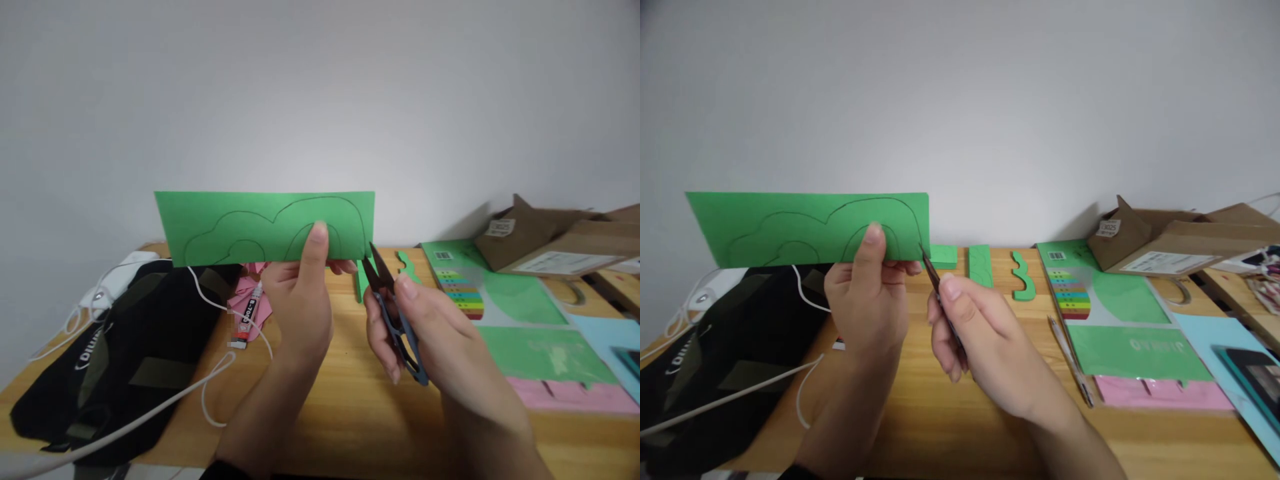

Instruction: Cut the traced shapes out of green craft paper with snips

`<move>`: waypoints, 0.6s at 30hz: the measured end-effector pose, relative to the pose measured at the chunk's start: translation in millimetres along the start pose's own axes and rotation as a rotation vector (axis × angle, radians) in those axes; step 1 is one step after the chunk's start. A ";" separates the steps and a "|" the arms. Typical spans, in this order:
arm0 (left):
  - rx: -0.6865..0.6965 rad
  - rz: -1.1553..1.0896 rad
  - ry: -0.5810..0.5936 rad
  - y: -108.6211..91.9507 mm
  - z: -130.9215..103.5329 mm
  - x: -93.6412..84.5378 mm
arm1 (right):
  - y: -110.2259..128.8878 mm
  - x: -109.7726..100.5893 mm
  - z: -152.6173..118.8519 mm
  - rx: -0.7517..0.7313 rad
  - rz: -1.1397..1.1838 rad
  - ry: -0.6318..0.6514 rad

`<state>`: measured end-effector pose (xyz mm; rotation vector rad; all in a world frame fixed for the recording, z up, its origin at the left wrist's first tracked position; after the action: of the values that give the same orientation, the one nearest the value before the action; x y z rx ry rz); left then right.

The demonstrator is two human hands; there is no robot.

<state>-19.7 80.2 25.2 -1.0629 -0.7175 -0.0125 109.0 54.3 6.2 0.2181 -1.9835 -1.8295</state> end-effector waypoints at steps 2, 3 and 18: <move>0.037 0.044 0.000 -2.1 -3.3 0.2 | -0.6 -1.5 1.1 -0.008 0.002 -0.022; 0.047 0.063 0.004 -2.4 -4.9 0.7 | -0.9 -2.2 1.8 -0.013 0.005 -0.034; -0.027 0.096 0.017 8.7 -12.6 4.3 | -5.3 4.2 13.2 -0.131 0.188 -0.167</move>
<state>-6.7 76.0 17.0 -1.1210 -0.6520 0.0516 98.9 64.0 1.5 -0.1608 -1.9088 -1.8984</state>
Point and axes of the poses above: each hand's wrist, its own z-axis towards the middle knuckle, its own x-axis out of the palm, y = z × x, the point moved 8 cm from there along z, towards the middle knuckle, and after that the axes turned 1 degree about z, right-handed, at the moved point
